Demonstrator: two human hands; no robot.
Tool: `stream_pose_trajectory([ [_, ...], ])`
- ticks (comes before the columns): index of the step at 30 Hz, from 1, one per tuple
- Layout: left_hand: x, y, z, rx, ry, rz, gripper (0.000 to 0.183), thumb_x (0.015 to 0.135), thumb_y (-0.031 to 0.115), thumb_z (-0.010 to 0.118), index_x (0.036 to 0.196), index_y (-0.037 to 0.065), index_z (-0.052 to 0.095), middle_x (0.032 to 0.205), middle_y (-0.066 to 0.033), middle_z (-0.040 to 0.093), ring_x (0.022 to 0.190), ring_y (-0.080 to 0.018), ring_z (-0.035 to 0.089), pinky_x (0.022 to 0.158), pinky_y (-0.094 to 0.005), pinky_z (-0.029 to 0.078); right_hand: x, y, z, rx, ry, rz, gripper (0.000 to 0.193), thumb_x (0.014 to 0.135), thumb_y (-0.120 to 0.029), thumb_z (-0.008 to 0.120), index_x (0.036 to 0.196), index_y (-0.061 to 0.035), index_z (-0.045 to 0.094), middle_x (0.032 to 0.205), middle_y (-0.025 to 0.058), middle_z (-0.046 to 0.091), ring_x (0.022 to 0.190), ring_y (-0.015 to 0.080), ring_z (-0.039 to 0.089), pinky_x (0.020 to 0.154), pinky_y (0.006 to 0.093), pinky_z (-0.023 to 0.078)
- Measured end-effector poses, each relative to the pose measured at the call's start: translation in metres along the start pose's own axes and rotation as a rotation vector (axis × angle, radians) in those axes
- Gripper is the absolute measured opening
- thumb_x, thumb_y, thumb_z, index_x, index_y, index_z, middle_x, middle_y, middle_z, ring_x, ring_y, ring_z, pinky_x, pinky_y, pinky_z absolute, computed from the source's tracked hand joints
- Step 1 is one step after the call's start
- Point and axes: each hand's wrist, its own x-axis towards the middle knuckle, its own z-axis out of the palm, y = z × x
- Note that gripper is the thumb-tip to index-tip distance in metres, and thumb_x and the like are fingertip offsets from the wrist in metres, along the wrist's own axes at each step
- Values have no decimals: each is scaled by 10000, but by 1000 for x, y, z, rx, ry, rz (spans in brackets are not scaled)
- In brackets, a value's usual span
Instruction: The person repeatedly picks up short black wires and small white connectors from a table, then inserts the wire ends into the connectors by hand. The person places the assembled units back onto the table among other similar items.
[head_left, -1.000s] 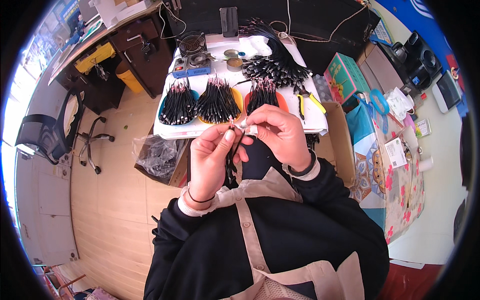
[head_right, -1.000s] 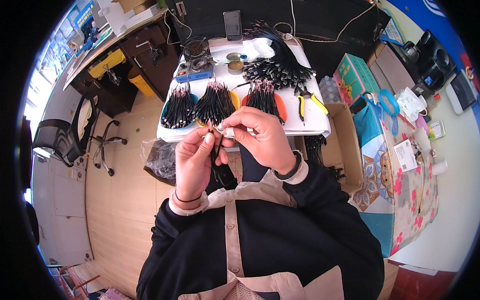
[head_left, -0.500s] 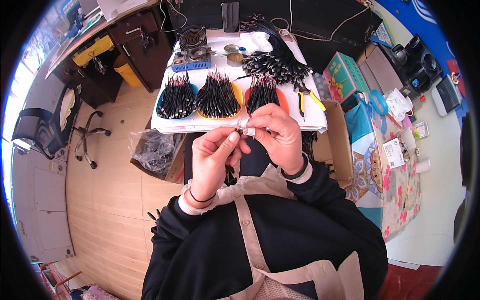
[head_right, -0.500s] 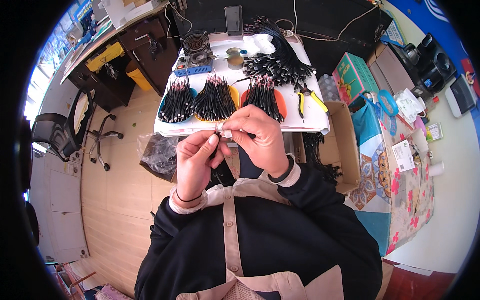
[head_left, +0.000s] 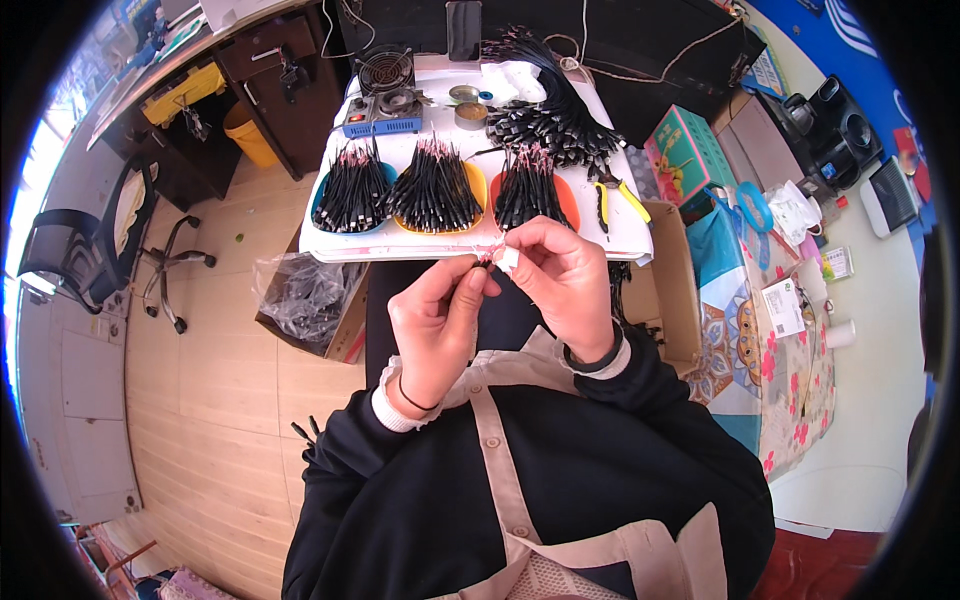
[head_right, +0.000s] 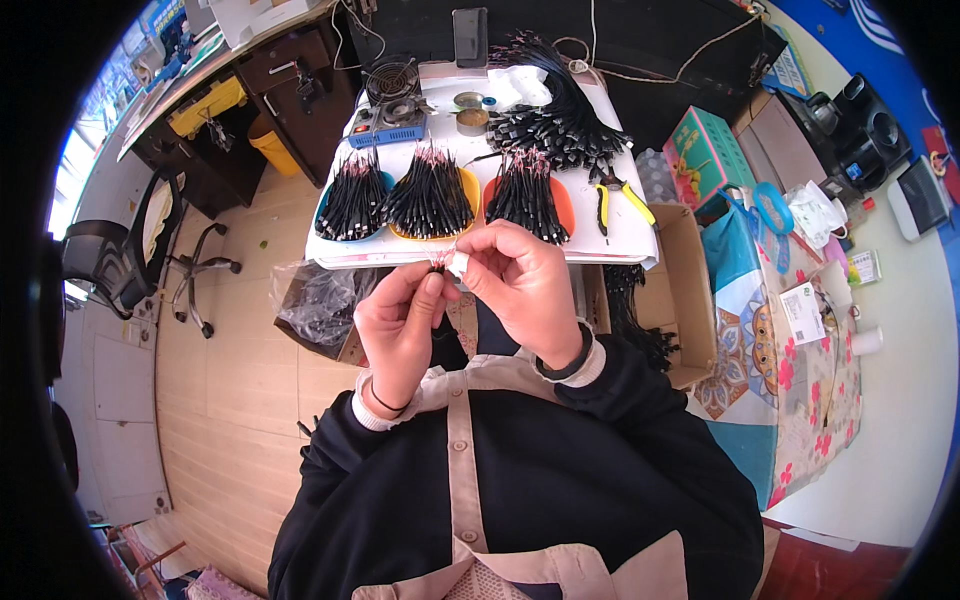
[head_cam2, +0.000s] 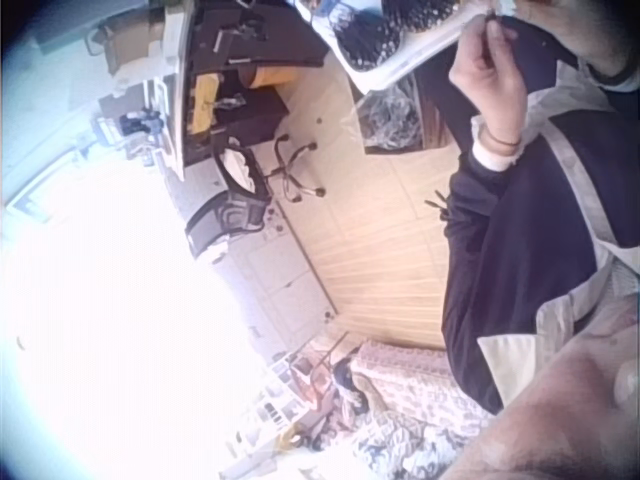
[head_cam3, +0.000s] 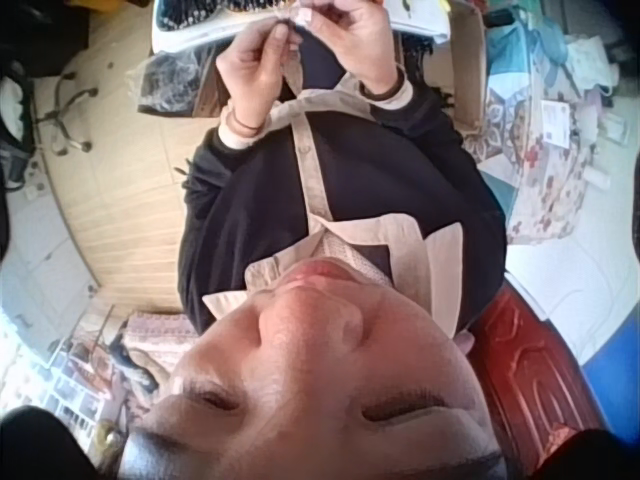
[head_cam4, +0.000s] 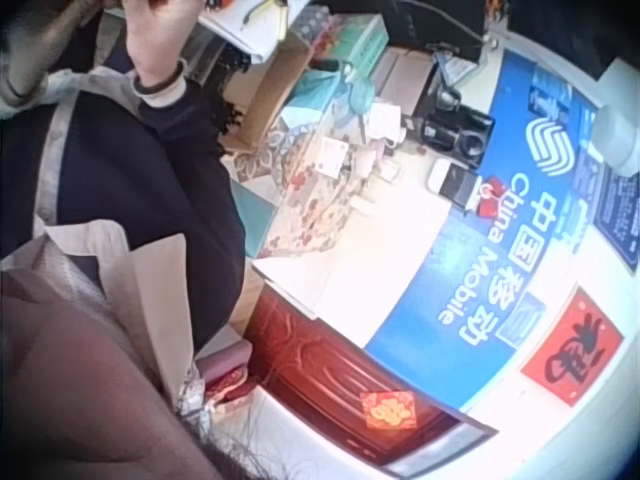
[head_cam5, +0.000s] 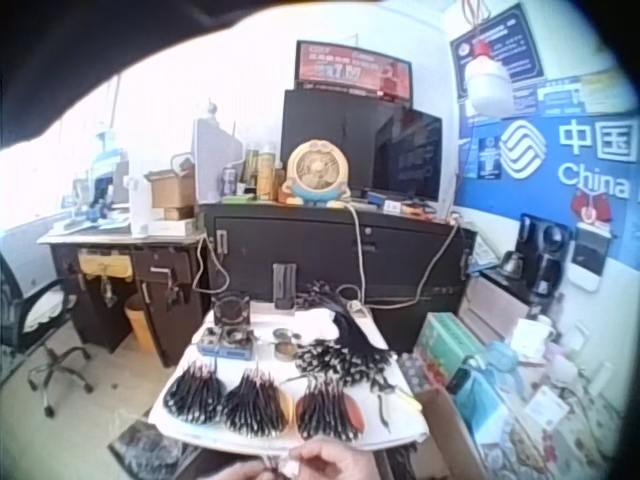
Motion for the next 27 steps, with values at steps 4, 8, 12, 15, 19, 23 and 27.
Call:
stream_pose_trajectory([
  [4, 0, 1, -1, -301, -28, -96, 144, 954, 41, 579, 1029, -64, 642, 773, -51, 649, 601, -28, 462, 526, -167, 363, -1, 8, 3, 83, 22, 49, 119, 923, -40, 620, 1025, 21, 606, 920, 49, 628, 818, 124, 616, 745, 239, 493],
  [8, 1, 2, -4, -547, -100, -204, 152, 963, 25, 545, 1034, -72, 639, 773, -75, 641, 573, -40, 432, 504, -173, 331, -1, 18, 0, 652, -47, 370, 109, 959, -99, 570, 1021, -15, 601, 869, 37, 635, 753, 129, 623, 716, 237, 468],
  [12, 0, 2, -8, -669, -178, -297, 163, 971, 28, 524, 1026, -79, 635, 778, -82, 637, 558, -44, 414, 499, -172, 313, -1, 20, -4, 770, -160, 469, 110, 964, -103, 546, 1025, -26, 596, 894, 50, 643, 762, 129, 608, 691, 234, 441],
  [15, 0, 0, -9, -664, -191, -265, 174, 972, 37, 522, 1058, -70, 629, 778, -97, 640, 548, -43, 416, 493, -172, 301, -5, 17, -1, 654, -84, 404, 87, 954, -81, 563, 1005, -16, 591, 906, 42, 624, 800, 106, 589, 714, 226, 444],
  [19, -1, -2, -6, -527, -145, -227, 159, 968, 35, 536, 1043, -68, 631, 757, -81, 633, 540, -38, 401, 487, -171, 295, -13, 13, 1, -39, -10, -93, 84, 935, -60, 604, 980, 5, 575, 905, 28, 588, 825, 78, 565, 753, 220, 446],
  [23, -2, -2, -4, -569, -122, -215, 142, 966, 22, 539, 1016, -71, 634, 749, -63, 629, 535, -28, 391, 478, -172, 291, -12, 20, 4, 262, -4, 35, 85, 940, -70, 595, 975, 0, 563, 914, 42, 593, 814, 113, 584, 751, 250, 473],
  [27, -1, -1, -7, -644, -192, -304, 151, 967, 13, 526, 1008, -79, 639, 744, -77, 633, 528, -30, 384, 479, -171, 287, -8, 22, 3, 647, -50, 337, 111, 946, -96, 560, 1014, -9, 549, 922, 64, 604, 757, 153, 602, 692, 285, 511],
])
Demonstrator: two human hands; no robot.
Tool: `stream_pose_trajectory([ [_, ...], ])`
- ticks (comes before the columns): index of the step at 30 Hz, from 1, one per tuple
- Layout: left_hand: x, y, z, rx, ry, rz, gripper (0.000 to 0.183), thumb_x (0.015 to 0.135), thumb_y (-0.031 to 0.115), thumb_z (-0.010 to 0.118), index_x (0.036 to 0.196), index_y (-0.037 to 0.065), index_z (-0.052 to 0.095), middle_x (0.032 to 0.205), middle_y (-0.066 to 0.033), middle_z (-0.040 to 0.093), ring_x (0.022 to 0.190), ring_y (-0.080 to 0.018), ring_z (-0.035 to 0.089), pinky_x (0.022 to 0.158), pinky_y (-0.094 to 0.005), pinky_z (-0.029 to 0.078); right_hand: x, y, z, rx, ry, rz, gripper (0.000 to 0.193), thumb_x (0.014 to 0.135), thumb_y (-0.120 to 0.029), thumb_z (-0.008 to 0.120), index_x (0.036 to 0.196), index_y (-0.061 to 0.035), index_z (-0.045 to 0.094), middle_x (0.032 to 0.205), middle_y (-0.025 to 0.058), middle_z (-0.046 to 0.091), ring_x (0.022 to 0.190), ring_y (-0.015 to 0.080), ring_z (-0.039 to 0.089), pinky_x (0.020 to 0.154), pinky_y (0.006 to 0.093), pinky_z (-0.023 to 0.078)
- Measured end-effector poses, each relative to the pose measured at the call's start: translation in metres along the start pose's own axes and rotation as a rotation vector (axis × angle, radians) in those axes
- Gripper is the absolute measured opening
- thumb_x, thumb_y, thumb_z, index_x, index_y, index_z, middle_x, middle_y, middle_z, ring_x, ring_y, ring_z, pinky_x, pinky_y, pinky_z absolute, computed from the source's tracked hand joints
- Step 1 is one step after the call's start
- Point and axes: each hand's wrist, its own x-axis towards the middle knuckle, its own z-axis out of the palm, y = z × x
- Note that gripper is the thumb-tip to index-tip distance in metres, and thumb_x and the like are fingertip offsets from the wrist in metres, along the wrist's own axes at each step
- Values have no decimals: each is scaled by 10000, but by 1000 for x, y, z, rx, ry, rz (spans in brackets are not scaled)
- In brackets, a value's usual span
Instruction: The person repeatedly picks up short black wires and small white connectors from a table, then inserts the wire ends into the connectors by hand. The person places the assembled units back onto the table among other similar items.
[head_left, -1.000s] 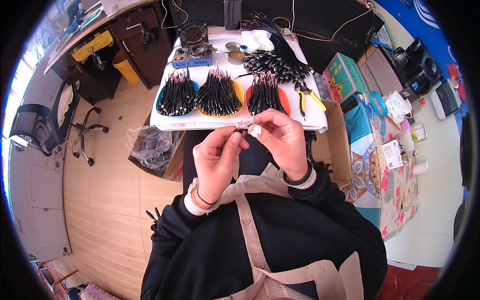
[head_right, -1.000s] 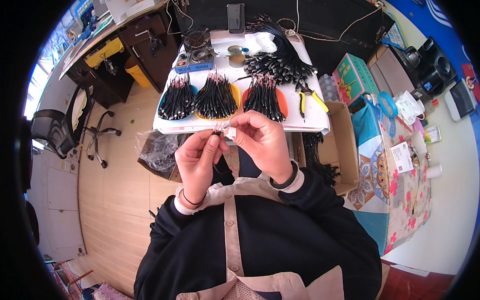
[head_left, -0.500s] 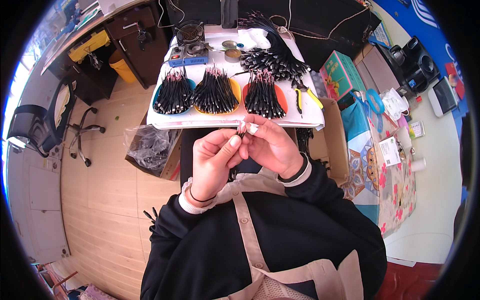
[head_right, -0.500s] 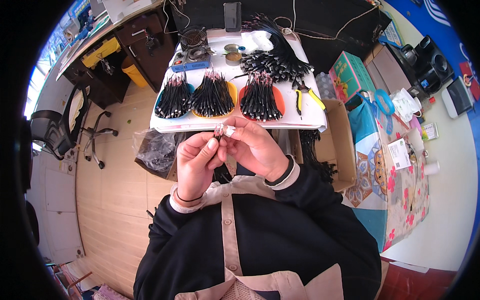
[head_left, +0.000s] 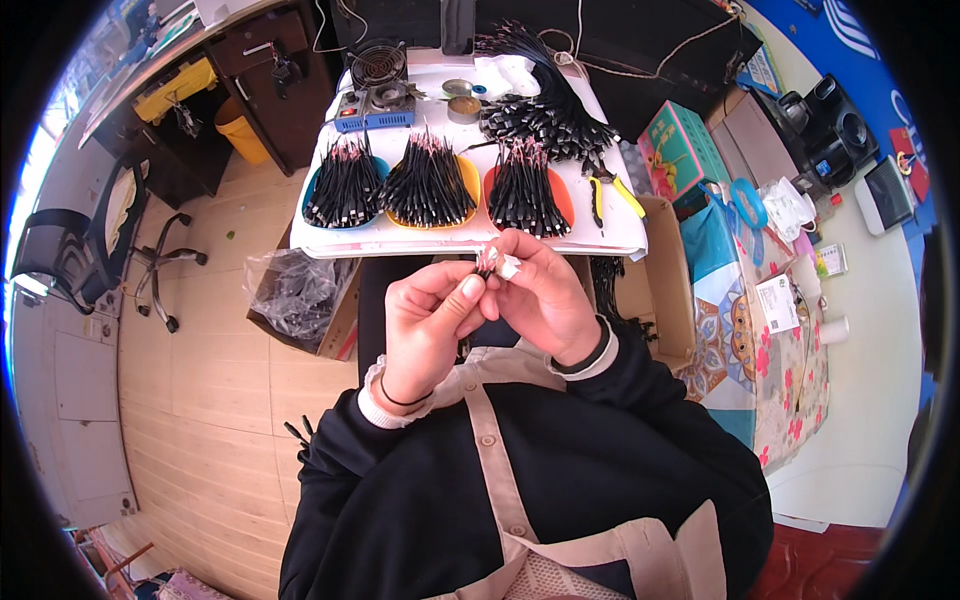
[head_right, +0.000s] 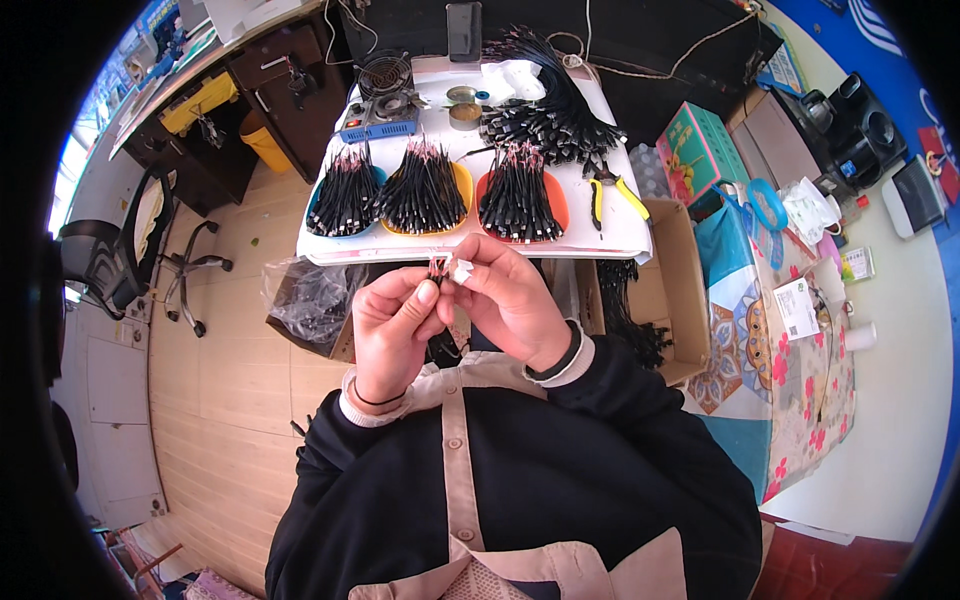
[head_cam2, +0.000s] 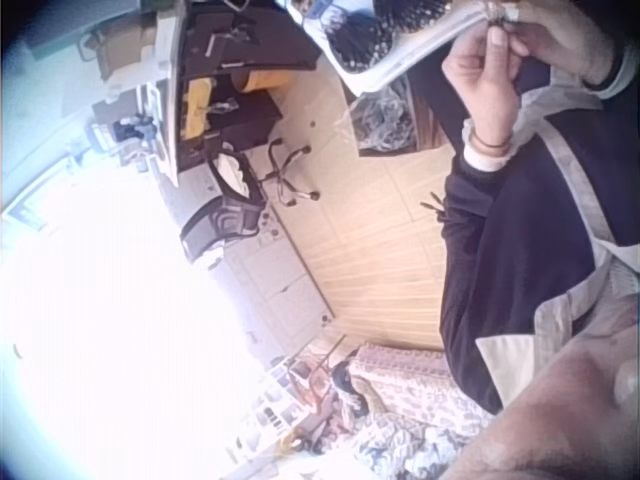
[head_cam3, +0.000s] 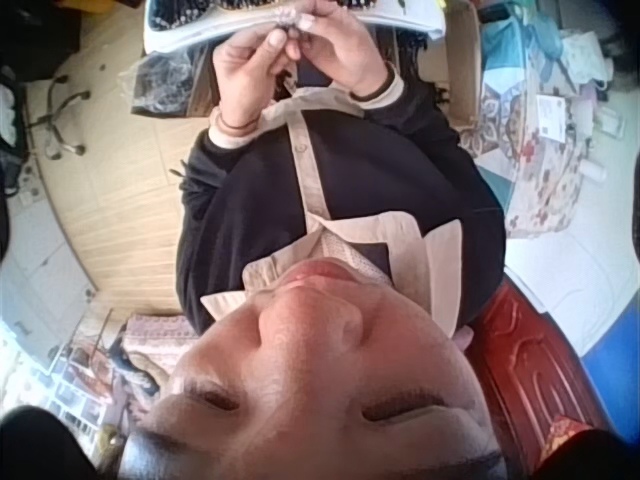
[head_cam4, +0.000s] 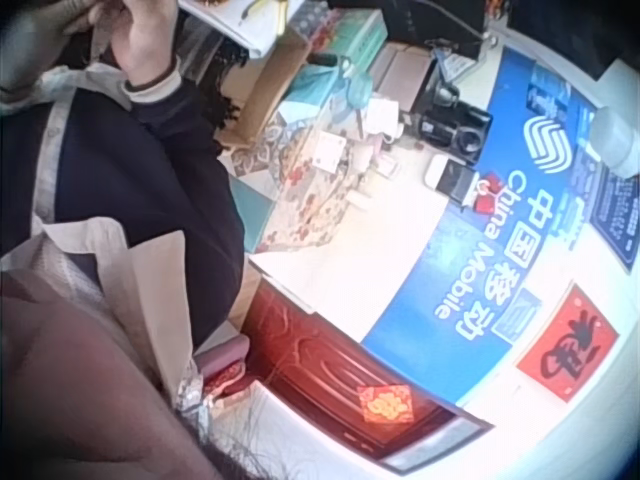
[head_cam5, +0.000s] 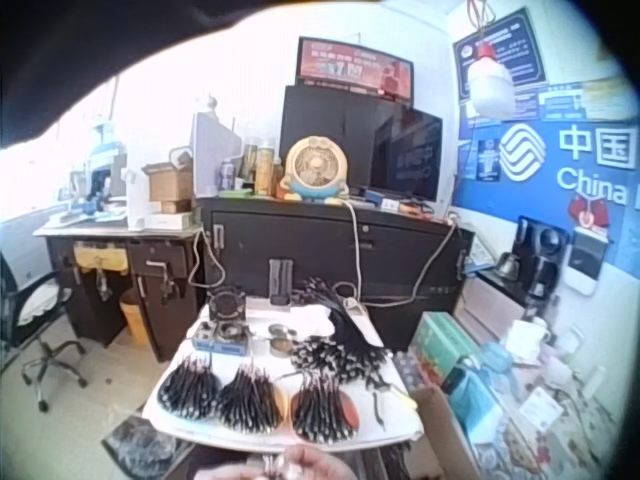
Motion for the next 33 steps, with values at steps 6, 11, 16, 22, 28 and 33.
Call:
stream_pose_trajectory([
  [6, -1, 7, -7, -27, -78, -119, 157, 965, 1, 517, 1007, -74, 648, 745, -95, 643, 534, -35, 394, 483, -175, 290, -2, -17, 4, -193, 9, 88, 159, 944, -113, 566, 1075, -26, 538, 986, 21, 567, 858, 93, 574, 730, 247, 507],
  [11, -4, 8, -5, 73, -82, -116, 148, 963, 9, 535, 1010, -67, 653, 761, -86, 657, 558, -29, 412, 493, -172, 305, 3, -27, -1, -115, -91, 242, 214, 943, -184, 633, 1072, -40, 542, 951, 4, 575, 828, 87, 598, 738, 217, 507],
  [16, -4, 9, -8, 115, -94, -138, 153, 962, 19, 543, 1019, -66, 655, 770, -82, 664, 564, -24, 405, 496, -173, 308, 3, -25, -5, -206, -107, 232, 163, 951, -153, 612, 1011, -42, 508, 937, 23, 573, 765, 120, 619, 693, 243, 526],
  [22, 2, 4, -12, 116, -52, -171, 158, 959, 11, 539, 1028, -68, 656, 772, -81, 664, 560, -22, 399, 494, -176, 310, 4, -18, -9, -195, -26, 220, 162, 950, -115, 590, 1053, -58, 480, 985, 26, 531, 816, 100, 578, 655, 234, 522],
  [28, 9, 0, -15, 140, -11, -173, 161, 958, 37, 560, 1031, -64, 662, 763, -74, 664, 557, -25, 408, 493, -175, 316, 10, -10, -12, -162, -4, 145, 292, 925, -129, 628, 1146, -67, 449, 1020, 30, 517, 841, 116, 578, 634, 236, 517],
  [33, 11, 4, -17, 180, -49, -205, 159, 957, 40, 563, 1012, -67, 666, 747, -78, 660, 549, -27, 413, 490, -173, 316, 17, -17, -17, -116, -67, 209, 293, 937, -137, 623, 1166, -66, 457, 1002, 2, 500, 855, 94, 564, 679, 265, 537],
])
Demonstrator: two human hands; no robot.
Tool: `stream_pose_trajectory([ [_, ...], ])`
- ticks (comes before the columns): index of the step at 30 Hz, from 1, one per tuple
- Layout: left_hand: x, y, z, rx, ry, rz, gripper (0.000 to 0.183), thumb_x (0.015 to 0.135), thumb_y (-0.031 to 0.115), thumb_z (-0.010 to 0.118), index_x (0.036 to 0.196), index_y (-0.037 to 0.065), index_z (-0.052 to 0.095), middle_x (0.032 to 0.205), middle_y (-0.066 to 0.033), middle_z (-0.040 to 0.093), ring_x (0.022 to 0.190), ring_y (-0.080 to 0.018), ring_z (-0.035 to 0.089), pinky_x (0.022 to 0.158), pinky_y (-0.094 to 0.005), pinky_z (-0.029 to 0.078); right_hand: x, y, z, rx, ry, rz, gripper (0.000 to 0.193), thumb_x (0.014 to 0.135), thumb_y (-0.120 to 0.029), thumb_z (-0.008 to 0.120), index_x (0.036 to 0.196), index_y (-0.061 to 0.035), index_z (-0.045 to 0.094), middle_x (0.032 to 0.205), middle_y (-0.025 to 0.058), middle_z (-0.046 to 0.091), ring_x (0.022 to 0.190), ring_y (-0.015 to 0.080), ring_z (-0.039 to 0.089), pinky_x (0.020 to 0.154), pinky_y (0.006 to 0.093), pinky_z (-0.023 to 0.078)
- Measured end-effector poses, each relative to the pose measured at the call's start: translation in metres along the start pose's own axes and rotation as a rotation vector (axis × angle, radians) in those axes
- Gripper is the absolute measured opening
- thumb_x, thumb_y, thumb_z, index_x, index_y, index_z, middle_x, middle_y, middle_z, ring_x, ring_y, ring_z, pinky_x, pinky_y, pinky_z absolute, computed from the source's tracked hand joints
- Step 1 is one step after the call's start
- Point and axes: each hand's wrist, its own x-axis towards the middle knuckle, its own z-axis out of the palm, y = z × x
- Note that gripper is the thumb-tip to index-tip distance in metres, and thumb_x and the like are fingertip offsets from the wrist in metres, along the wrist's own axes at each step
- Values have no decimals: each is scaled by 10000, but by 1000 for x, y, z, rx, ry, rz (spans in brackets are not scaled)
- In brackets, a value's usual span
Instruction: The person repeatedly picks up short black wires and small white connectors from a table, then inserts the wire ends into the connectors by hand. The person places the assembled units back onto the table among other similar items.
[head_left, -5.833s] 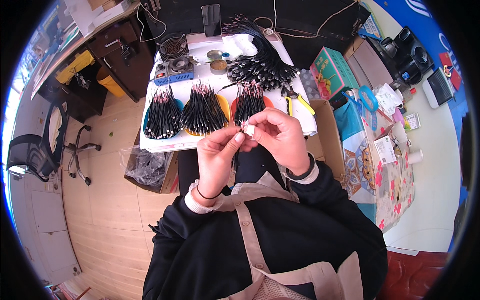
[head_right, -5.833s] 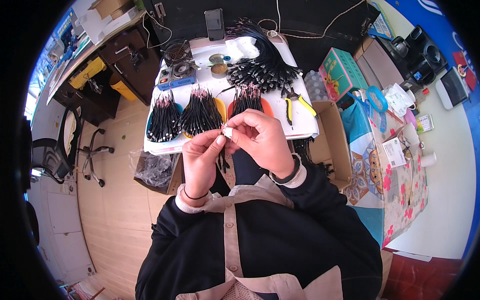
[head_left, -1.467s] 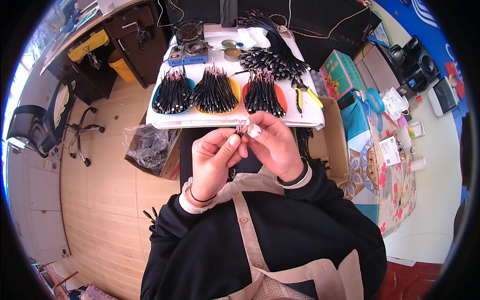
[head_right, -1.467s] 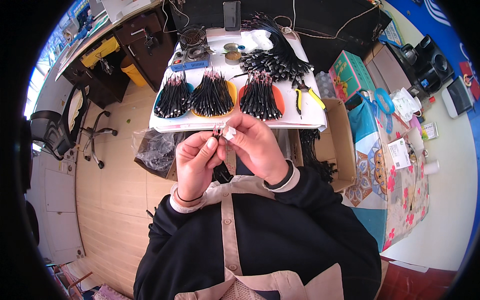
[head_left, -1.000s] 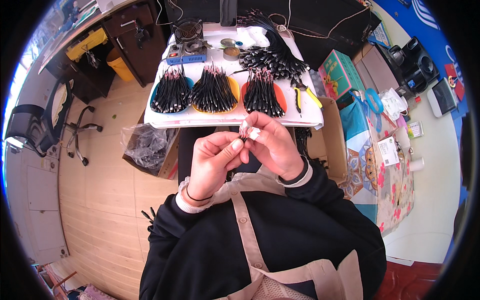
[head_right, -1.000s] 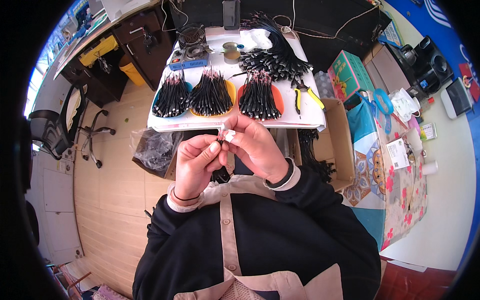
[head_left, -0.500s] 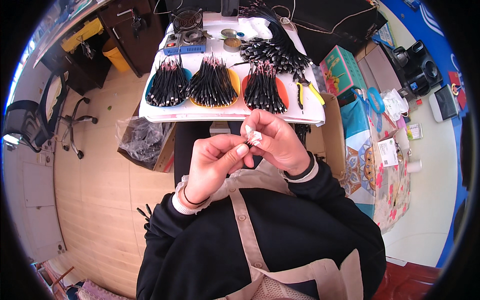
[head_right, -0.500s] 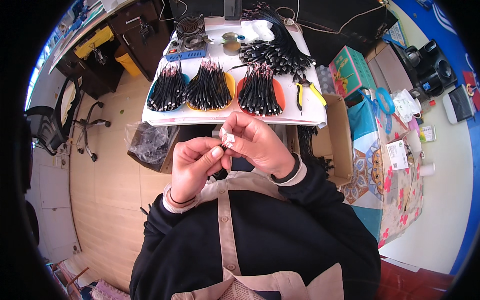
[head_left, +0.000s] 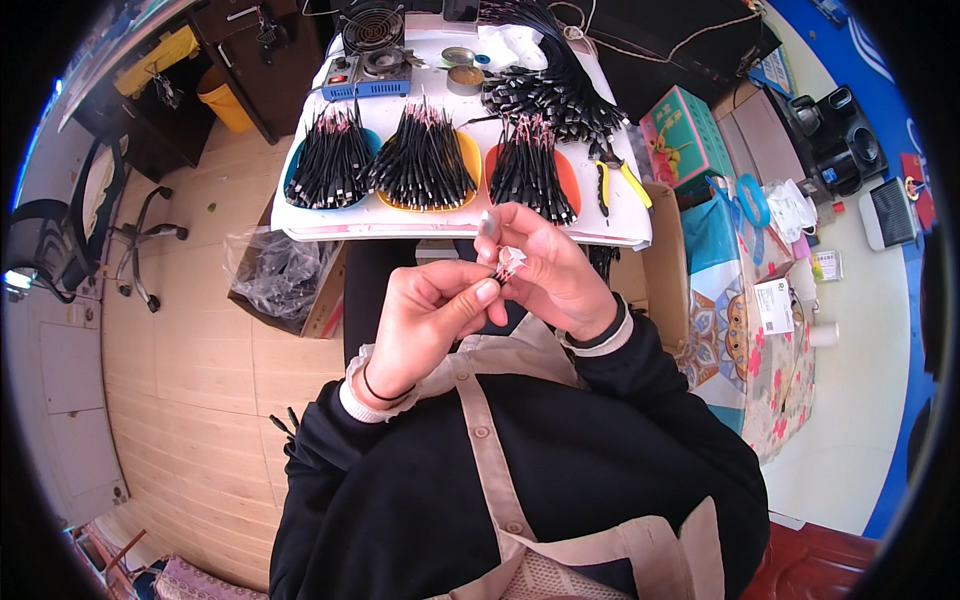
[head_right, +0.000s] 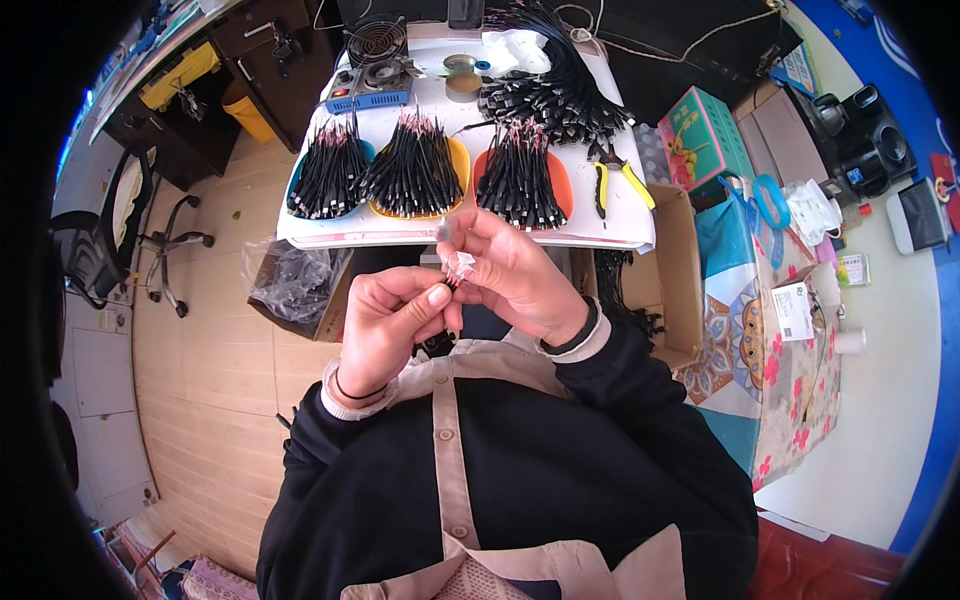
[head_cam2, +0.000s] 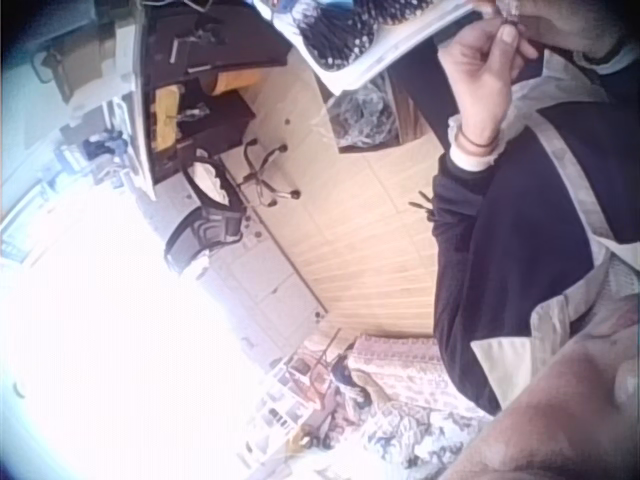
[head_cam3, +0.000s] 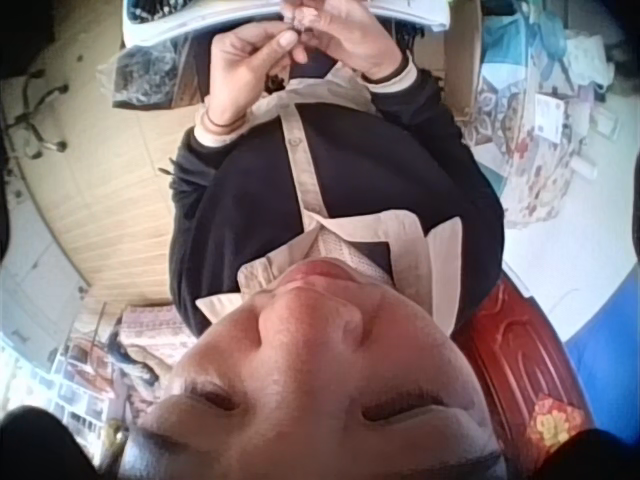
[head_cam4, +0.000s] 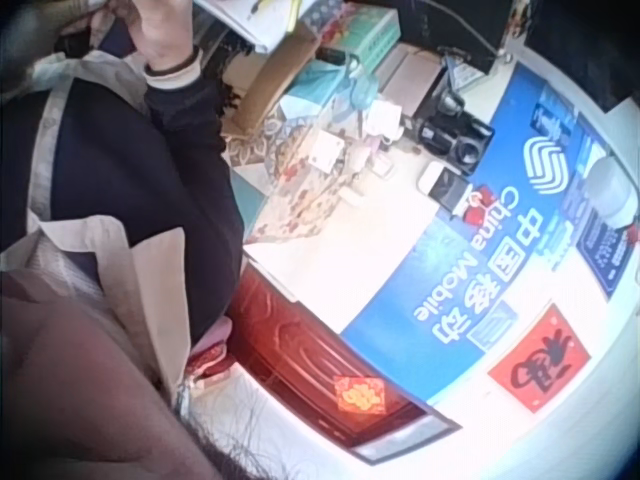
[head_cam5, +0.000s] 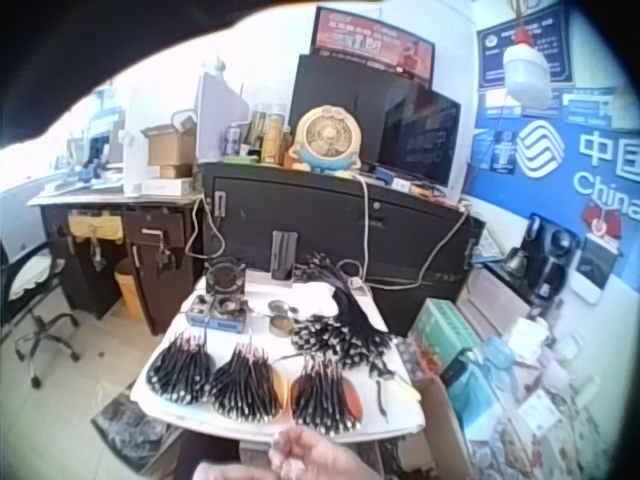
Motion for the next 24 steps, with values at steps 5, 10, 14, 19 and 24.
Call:
stream_pose_trajectory([
  [5, -6, 0, 1, -15, 12, -17, 161, 953, 6, 544, 1004, -92, 660, 736, -99, 655, 529, -35, 400, 484, -174, 306, -4, 7, 1, -12, 11, 62, 373, 916, -158, 642, 1205, -65, 424, 1053, 40, 497, 861, 133, 583, 603, 267, 538],
  [10, -9, -3, 2, 24, 34, 9, 154, 955, 8, 543, 998, -87, 657, 738, -89, 653, 534, -34, 406, 484, -170, 308, -6, 16, 1, -168, 80, -77, 305, 942, -181, 616, 1166, -70, 440, 1023, 24, 498, 815, 95, 540, 595, 222, 478],
  [14, -9, -4, 0, 78, 59, 31, 150, 959, 12, 543, 996, -81, 654, 738, -80, 649, 541, -30, 413, 487, -166, 311, -9, 1, -2, -569, 153, -196, 257, 993, -310, 540, 1059, -69, 481, 825, -11, 491, 688, 51, 444, 590, 173, 362],
  [19, -4, -8, -3, 224, 47, 39, 149, 961, 29, 550, 999, -69, 656, 739, -56, 646, 556, -16, 422, 492, -163, 315, -18, -8, 4, -1248, 100, -238, 233, 979, -191, 564, 828, -17, 535, 676, 25, 510, 607, 86, 458, 571, 223, 381],
  [24, -3, -6, -5, 186, 39, -12, 146, 957, 51, 569, 982, -54, 667, 719, -24, 628, 577, -11, 448, 501, -163, 328, -12, -9, -4, -1277, 178, -458, 161, 979, -158, 542, 900, -22, 574, 665, 18, 489, 607, 118, 465, 586, 265, 404],
])
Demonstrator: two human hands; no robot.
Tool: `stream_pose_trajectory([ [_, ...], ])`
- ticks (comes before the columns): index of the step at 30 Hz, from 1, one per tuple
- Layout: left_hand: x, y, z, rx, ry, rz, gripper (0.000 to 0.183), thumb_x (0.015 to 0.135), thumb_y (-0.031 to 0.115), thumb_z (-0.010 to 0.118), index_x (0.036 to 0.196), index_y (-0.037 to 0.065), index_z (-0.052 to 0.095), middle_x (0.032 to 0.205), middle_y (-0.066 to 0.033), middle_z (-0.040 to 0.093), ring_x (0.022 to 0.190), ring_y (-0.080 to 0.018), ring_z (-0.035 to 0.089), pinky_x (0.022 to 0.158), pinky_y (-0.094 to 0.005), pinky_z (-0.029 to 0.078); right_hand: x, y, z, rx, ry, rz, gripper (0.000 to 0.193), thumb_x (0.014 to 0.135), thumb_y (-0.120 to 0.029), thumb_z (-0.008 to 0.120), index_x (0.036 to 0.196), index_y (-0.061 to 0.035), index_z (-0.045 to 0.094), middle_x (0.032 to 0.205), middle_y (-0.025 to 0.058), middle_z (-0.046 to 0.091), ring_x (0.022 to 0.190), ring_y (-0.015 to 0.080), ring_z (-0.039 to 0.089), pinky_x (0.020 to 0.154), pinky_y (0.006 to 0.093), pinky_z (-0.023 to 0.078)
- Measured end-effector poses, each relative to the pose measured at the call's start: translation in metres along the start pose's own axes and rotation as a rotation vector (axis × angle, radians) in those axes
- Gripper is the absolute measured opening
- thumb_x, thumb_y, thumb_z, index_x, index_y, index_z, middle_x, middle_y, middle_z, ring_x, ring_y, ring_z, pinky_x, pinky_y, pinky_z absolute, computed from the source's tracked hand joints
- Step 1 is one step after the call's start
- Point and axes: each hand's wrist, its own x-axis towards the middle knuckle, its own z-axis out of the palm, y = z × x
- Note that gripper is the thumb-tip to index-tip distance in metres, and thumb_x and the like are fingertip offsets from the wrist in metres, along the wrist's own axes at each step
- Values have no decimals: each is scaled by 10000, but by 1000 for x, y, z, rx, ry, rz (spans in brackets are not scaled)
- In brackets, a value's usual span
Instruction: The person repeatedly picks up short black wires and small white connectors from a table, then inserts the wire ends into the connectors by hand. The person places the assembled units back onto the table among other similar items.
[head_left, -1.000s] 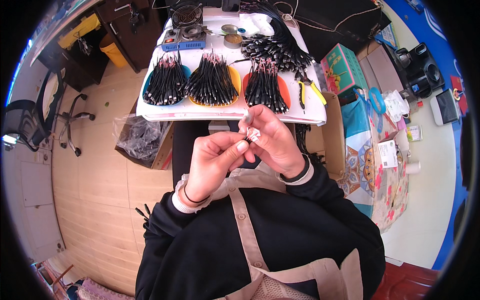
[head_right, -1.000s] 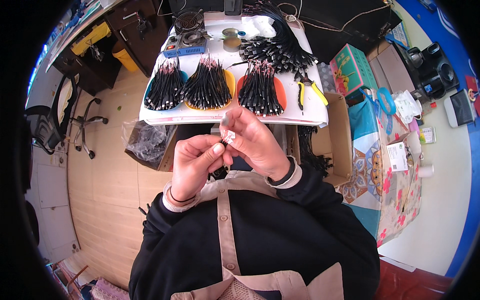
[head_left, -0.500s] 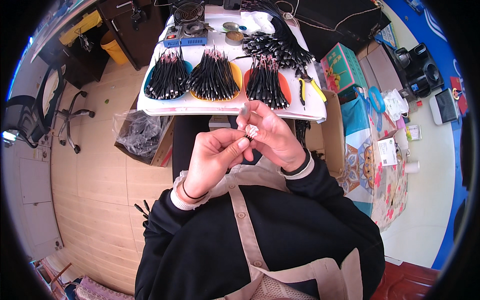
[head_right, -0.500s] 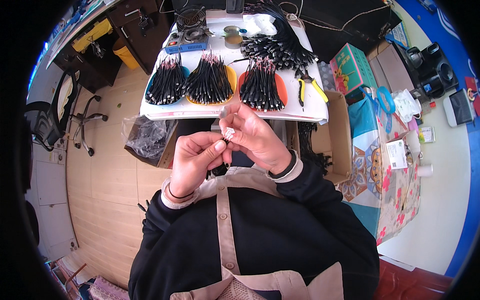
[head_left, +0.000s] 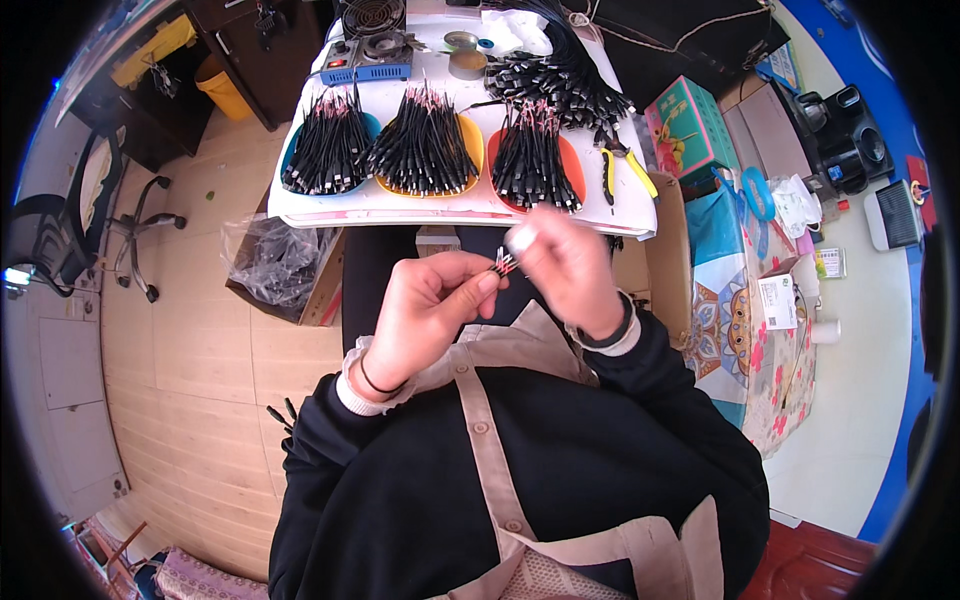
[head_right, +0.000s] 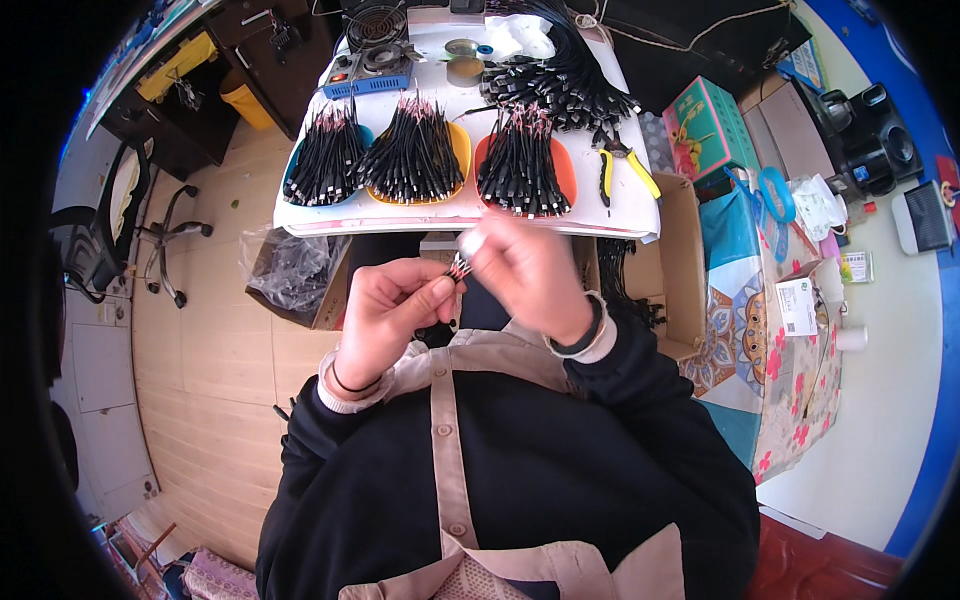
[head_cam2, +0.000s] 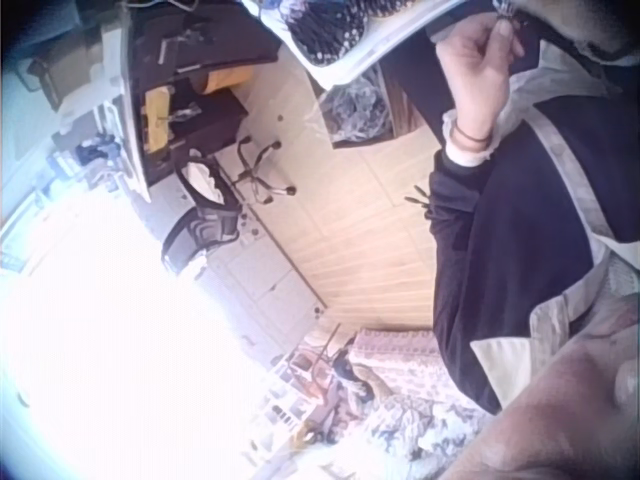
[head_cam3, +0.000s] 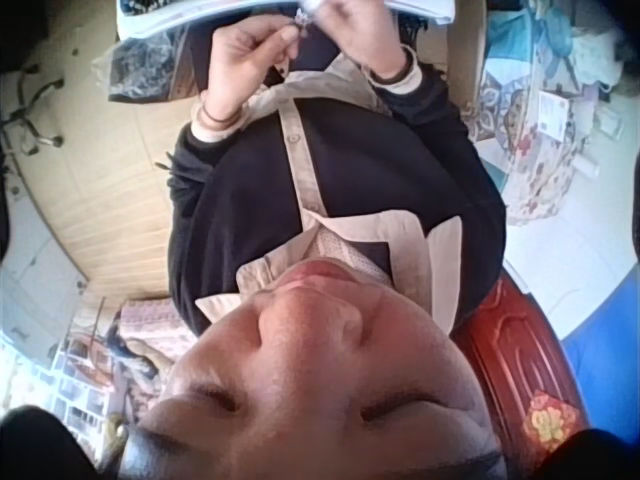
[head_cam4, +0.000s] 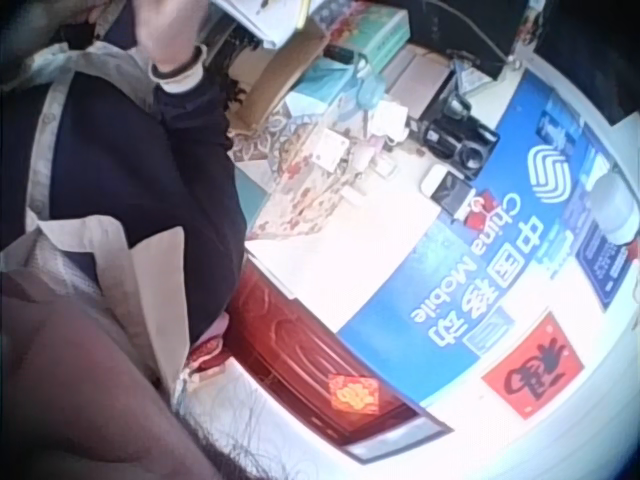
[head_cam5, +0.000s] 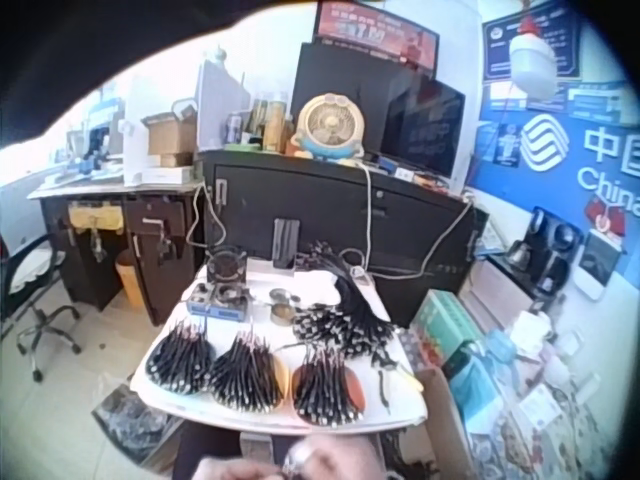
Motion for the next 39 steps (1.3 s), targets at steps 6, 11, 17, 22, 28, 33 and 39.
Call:
stream_pose_trajectory([
  [6, -1, 14, -19, -105, -141, -204, 140, 938, 58, 601, 939, -62, 674, 687, -33, 609, 570, -29, 475, 492, -165, 316, -5, 3, -32, 170, -66, 93, 195, 922, -177, 647, 1019, -11, 613, 889, 43, 612, 738, 92, 561, 657, 247, 456],
  [11, 0, 22, -19, -126, -292, -263, 133, 933, 54, 603, 920, -53, 681, 670, -32, 610, 564, -48, 504, 495, -167, 344, -7, -18, -30, -168, -180, -345, 288, 767, -87, 738, 1041, -44, 660, 954, 80, 598, 814, 235, 590, 708, 317, 490],
  [17, -4, 33, -12, -40, -340, -291, 116, 916, 63, 638, 891, -38, 691, 684, -29, 625, 605, -46, 544, 531, -177, 400, -7, -32, -29, -170, -175, -514, 306, 665, 32, 743, 951, -37, 656, 892, 69, 591, 779, 240, 582, 669, 316, 494],
  [22, -8, 31, -6, 430, -294, 158, 69, 870, 5, 648, 921, -32, 673, 691, -63, 621, 598, -103, 570, 531, -239, 442, -17, -32, -25, -263, -112, -471, 280, 652, 54, 724, 906, -17, 627, 867, 89, 581, 771, 252, 574, 668, 310, 488],
  [28, -10, 15, 6, 1348, -128, 974, 420, 634, 32, 615, 1026, -116, 592, 836, -151, 597, 673, -256, 594, 595, -349, 508, -37, -17, -9, 516, -88, 394, 99, 843, -31, 647, 930, -12, 604, 836, 13, 571, 750, 124, 540, 683, 238, 448],
  [33, 1, 4, 0, 1199, -142, 944, 412, 620, 40, 607, 999, -120, 594, 833, -162, 603, 669, -271, 601, 587, -345, 504, -39, -5, -5, 1083, -189, 853, 150, 951, -160, 602, 1009, -22, 606, 843, -38, 559, 724, 32, 487, 660, 199, 427],
  [39, -4, 4, 2, 743, -75, 547, 214, 794, -76, 639, 1005, -52, 614, 702, -149, 592, 604, -315, 602, 549, -357, 482, -35, -19, -18, -211, 54, -162, 281, 697, 23, 753, 948, -26, 635, 892, 87, 592, 790, 236, 588, 682, 314, 487],
])
